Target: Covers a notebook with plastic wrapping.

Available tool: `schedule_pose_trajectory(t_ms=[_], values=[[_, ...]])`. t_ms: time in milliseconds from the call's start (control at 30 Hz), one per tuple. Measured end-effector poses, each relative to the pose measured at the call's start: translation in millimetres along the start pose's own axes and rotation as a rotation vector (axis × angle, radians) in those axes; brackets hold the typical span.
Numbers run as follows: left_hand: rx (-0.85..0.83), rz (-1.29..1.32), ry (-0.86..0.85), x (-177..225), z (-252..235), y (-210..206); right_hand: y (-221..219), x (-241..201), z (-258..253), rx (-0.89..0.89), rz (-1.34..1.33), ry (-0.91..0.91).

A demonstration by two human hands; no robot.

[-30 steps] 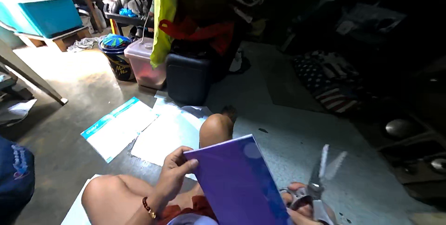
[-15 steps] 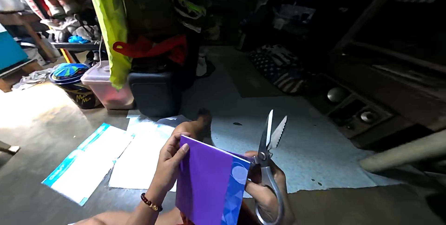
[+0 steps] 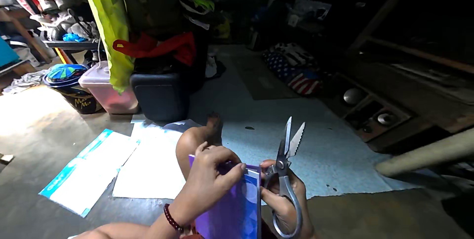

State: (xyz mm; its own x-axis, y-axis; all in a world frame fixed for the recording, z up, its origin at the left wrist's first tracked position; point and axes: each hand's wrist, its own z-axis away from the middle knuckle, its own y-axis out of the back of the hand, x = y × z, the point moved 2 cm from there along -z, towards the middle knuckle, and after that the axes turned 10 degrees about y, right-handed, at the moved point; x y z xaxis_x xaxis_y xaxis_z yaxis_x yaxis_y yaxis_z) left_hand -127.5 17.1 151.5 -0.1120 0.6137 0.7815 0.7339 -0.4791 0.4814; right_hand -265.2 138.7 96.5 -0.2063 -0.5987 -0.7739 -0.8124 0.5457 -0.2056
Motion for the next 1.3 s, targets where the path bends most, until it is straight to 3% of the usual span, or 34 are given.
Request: schedule_pose_trajectory(t_ms=[167, 367, 467, 567, 700, 867, 1067, 1300], values=[[-0.369, 0.23, 0.163, 12, -16, 10, 5, 0, 2, 0.008, 0.001, 0.005], [-0.45, 0.158, 0.128, 19, -17, 15, 8, 2, 1, 0.064, 0.007, -0.041], [-0.49, 0.092, 0.213, 22, -23, 17, 7, 2, -1, 0.067, -0.003, -0.027], [-0.488, 0.089, 0.369, 23, -31, 14, 6, 0, -5, 0.062, -0.027, -0.005], [-0.449, 0.188, 0.433, 23, -33, 8, 8, -3, -14, 0.029, -0.025, 0.038], [-0.412, 0.235, 0.444, 23, -26, -1, 14, -10, -32, -0.106, 0.016, 0.055], [-0.331, 0.247, 0.377, 23, -17, -13, 22, -22, -48, -0.249, 0.112, -0.157], [-0.293, 0.229, 0.345, 28, -11, -18, 22, -27, -54, -0.315, 0.137, -0.23]])
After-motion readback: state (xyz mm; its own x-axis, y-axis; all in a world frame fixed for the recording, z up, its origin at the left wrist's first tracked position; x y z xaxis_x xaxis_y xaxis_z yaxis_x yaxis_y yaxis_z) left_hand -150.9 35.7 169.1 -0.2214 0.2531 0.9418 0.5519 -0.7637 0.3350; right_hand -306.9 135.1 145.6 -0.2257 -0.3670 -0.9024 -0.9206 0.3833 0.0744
